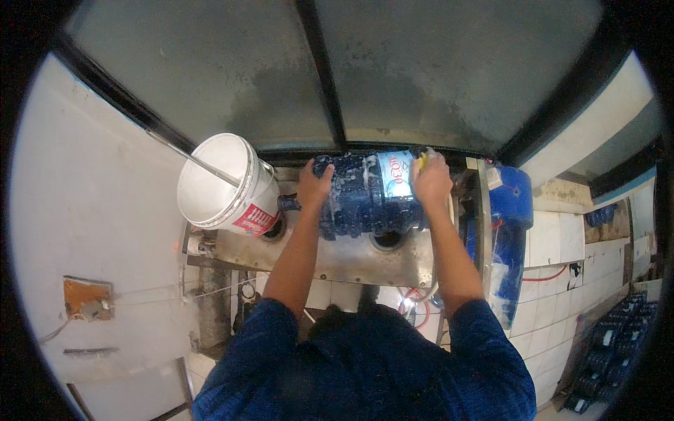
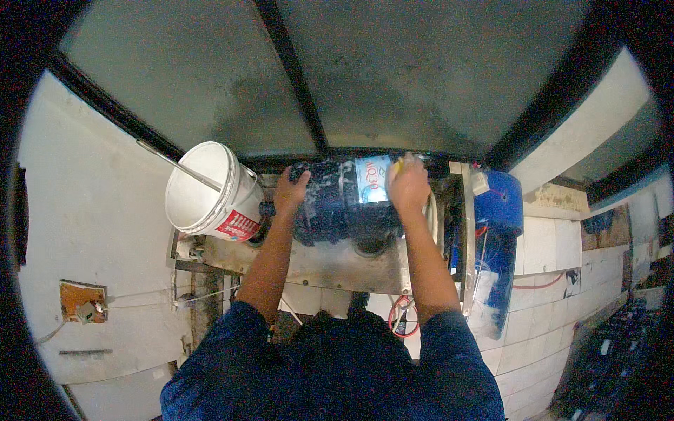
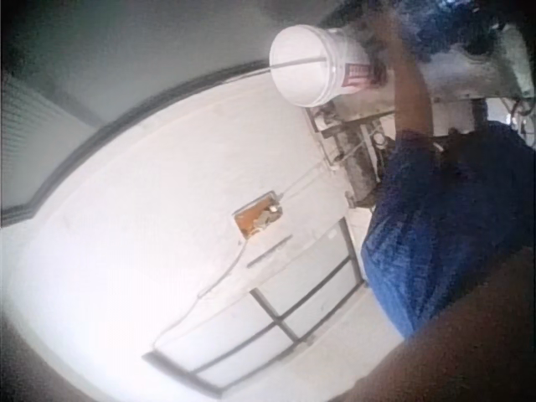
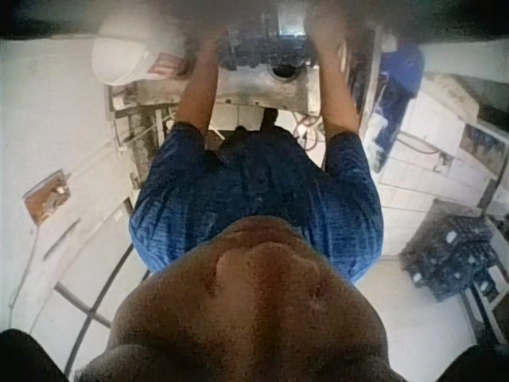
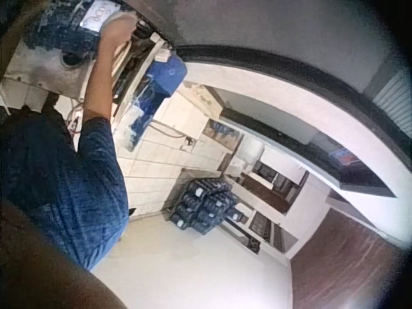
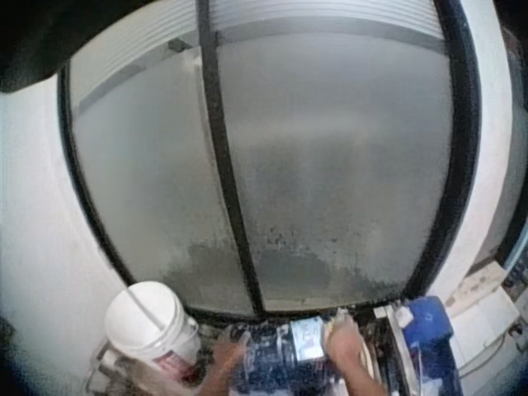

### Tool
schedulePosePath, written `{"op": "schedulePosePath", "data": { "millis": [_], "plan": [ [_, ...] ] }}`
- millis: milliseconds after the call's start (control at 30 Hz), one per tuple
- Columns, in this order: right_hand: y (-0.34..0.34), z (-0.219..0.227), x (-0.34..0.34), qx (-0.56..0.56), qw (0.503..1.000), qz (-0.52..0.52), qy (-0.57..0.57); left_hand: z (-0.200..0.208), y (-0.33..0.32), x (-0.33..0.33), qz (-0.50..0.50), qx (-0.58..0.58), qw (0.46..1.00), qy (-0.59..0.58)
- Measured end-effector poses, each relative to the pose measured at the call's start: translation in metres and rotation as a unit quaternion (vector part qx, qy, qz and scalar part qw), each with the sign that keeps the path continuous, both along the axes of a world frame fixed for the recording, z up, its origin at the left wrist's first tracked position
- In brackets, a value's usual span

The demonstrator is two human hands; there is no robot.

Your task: The person scrubs the exterior of large blue water jugs with a brush and water at a sink, then rinses and stacks them. The person repeats this process for multiple jugs, handling each one individually.

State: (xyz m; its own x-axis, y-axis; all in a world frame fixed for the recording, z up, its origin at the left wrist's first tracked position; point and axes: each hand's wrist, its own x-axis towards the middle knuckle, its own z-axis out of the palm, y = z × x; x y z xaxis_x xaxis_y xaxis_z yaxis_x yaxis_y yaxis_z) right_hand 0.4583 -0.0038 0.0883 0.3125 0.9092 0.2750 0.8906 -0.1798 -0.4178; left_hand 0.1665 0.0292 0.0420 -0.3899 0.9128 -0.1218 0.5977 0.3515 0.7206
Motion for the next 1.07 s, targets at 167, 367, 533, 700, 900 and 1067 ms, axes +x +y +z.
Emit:
{"op": "schedulePosePath", "data": {
  "millis": [167,367,533,700,900,1067],
  "plan": [
    [-0.071,-0.076,0.015,0.124,0.955,0.21,-0.169,0.01,0.028,-0.007,-0.065,-0.005,0.993,0.101],
    [0.039,-0.007,0.013,-0.053,0.989,0.08,-0.112,0.017,0.016,-0.006,-0.056,0.004,0.993,0.104],
    [0.11,0.021,-0.03,-0.338,0.928,0.14,-0.075,0.022,0.019,0.005,-0.04,-0.02,0.995,0.091],
    [-0.002,-0.014,-0.051,0.014,0.962,0.244,-0.119,0.022,0.031,0.007,-0.026,-0.001,0.992,0.121],
    [0.042,0.002,-0.025,-0.055,0.964,0.111,-0.236,0.017,0.028,0.003,-0.028,0.032,0.991,0.124],
    [0.103,0.0,-0.089,-0.297,0.942,0.125,0.089,0.021,0.031,-0.003,-0.059,0.038,0.995,0.065]
  ]
}}
